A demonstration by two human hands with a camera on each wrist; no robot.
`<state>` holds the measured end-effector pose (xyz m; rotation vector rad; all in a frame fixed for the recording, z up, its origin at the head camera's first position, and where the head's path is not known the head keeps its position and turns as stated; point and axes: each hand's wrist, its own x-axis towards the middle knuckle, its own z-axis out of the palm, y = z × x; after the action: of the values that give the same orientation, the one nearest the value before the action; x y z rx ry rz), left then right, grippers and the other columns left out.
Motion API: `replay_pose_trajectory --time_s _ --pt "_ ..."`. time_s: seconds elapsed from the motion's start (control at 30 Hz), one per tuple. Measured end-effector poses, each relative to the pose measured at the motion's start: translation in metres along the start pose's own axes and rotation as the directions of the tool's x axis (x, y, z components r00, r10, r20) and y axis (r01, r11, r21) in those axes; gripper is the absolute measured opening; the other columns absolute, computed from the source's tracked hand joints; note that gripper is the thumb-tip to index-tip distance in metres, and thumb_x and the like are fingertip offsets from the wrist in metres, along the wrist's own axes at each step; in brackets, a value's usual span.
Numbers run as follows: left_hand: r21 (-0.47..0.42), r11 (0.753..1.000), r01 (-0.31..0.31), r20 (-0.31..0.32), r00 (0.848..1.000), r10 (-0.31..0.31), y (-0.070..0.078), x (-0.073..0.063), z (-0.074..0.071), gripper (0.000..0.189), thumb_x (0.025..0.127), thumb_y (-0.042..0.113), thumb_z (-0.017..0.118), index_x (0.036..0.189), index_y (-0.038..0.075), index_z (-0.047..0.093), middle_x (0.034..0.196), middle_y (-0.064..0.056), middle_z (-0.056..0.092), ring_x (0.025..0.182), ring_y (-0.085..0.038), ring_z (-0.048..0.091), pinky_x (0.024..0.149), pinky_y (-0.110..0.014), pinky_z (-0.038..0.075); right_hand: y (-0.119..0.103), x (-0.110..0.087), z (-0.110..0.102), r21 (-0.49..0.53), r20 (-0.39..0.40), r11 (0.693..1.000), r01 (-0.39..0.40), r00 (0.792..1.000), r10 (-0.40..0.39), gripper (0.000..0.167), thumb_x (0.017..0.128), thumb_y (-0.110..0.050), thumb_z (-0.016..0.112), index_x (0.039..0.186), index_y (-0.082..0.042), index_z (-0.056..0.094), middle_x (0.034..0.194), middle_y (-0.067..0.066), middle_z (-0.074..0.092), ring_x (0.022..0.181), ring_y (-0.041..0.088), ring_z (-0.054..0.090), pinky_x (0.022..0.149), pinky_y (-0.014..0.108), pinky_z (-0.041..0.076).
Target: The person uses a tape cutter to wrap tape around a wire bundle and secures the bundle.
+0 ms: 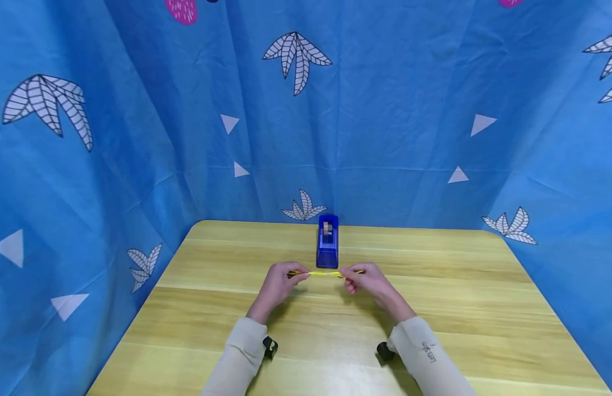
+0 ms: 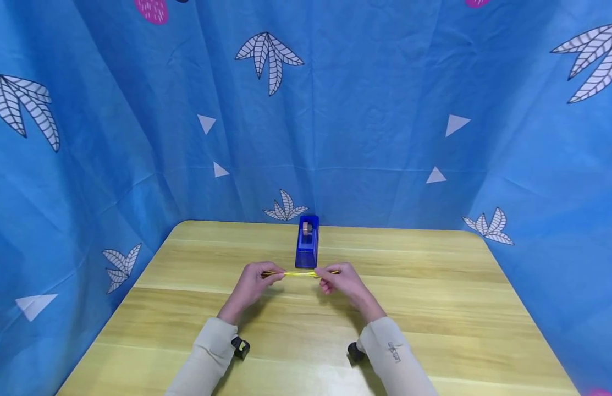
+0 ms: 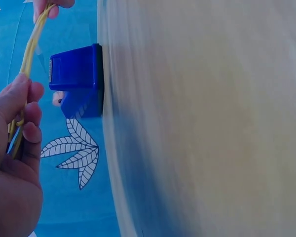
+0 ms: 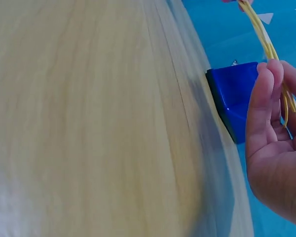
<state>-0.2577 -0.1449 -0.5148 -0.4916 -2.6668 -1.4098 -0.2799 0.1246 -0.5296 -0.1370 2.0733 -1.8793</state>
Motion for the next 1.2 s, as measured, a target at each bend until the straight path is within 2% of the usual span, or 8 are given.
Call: replay_pose_trajectory --time_s 0.2,0.33,0.5,0.6,0.73,0.93,1.1,1.2 --pt "0.026 1.000 -0.002 0.006 1.000 0.001 -0.002 -0.001 0.000 0.009 0.095 0.020 0.075 0.100 0.017 0.082 0.104 0.002 0.079 0.099 -0.019 0.073 0.087 -0.034 0.060 0.006 0.001 0.000 0.010 -0.011 1.000 0.015 1.000 -0.015 0.029 0.098 -0.012 0.072 0.111 0.015 0.072 0.081 0.011 0.076 0.067 0.012 0.069 0.069 0.028 0.062" --pt "-0.002 1.000 0.020 0.035 0.999 -0.020 -0.003 -0.001 0.000 0.018 0.098 0.022 0.073 0.113 0.015 0.080 0.114 -0.001 0.078 0.097 -0.018 0.072 0.081 -0.031 0.059 0.007 0.001 0.000 0.031 -0.056 0.999 0.024 0.998 -0.023 0.026 0.095 -0.009 0.075 0.111 0.012 0.073 0.086 0.016 0.077 0.070 0.015 0.073 0.072 0.030 0.063" --pt "-0.053 0.994 0.096 0.086 0.992 -0.091 -0.006 0.000 -0.001 0.028 0.103 0.026 0.066 0.127 0.013 0.073 0.112 -0.006 0.076 0.085 -0.019 0.069 0.071 -0.028 0.056 0.005 -0.001 -0.002 -0.029 -0.087 0.997 0.076 0.993 -0.078 0.025 0.093 -0.010 0.077 0.111 0.008 0.075 0.096 0.021 0.078 0.075 0.018 0.076 0.075 0.032 0.064" --pt "-0.092 0.982 0.165 0.119 0.981 -0.154 -0.007 0.000 -0.002 0.027 0.105 0.029 0.062 0.121 0.011 0.075 0.103 -0.008 0.076 0.082 -0.020 0.067 0.067 -0.029 0.053 0.005 -0.001 -0.002 -0.083 -0.071 0.989 0.124 0.989 -0.130 0.024 0.093 -0.010 0.077 0.110 0.007 0.076 0.101 0.024 0.077 0.079 0.021 0.077 0.077 0.034 0.064" --pt "-0.158 0.962 0.224 0.163 0.967 -0.198 -0.011 0.001 0.000 0.027 0.106 0.029 0.061 0.113 0.007 0.075 0.100 -0.012 0.076 0.085 -0.019 0.067 0.068 -0.030 0.052 0.005 -0.001 -0.002 -0.142 -0.072 0.976 0.168 0.981 -0.179 0.021 0.093 -0.010 0.077 0.108 0.005 0.078 0.101 0.022 0.078 0.083 0.031 0.078 0.077 0.037 0.064" --pt "-0.228 0.950 0.212 0.139 0.973 -0.184 -0.010 0.003 0.001 0.018 0.104 0.016 0.064 0.110 0.002 0.073 0.110 -0.015 0.072 0.095 -0.023 0.069 0.082 -0.031 0.060 0.003 -0.002 0.000 -0.203 -0.089 0.958 0.202 0.971 -0.224 0.017 0.092 -0.010 0.078 0.104 0.002 0.080 0.100 0.019 0.078 0.085 0.032 0.078 0.077 0.035 0.064" --pt "-0.199 0.962 0.188 0.105 0.980 -0.170 -0.010 0.004 0.000 0.014 0.102 0.017 0.067 0.105 0.006 0.075 0.103 -0.008 0.072 0.087 -0.022 0.067 0.075 -0.031 0.057 0.002 -0.001 0.000 -0.252 -0.073 0.945 0.208 0.970 -0.233 0.017 0.093 -0.012 0.079 0.104 0.001 0.080 0.101 0.017 0.078 0.083 0.028 0.078 0.074 0.034 0.064" --pt "-0.183 0.966 0.184 0.091 0.981 -0.169 -0.010 0.004 0.000 0.014 0.102 0.019 0.067 0.104 0.009 0.076 0.101 -0.007 0.072 0.082 -0.020 0.065 0.071 -0.031 0.053 0.002 0.001 -0.001 -0.245 -0.071 0.951 0.186 0.975 -0.209 0.025 0.094 -0.016 0.078 0.113 0.000 0.077 0.104 0.017 0.078 0.083 0.027 0.077 0.074 0.034 0.064"
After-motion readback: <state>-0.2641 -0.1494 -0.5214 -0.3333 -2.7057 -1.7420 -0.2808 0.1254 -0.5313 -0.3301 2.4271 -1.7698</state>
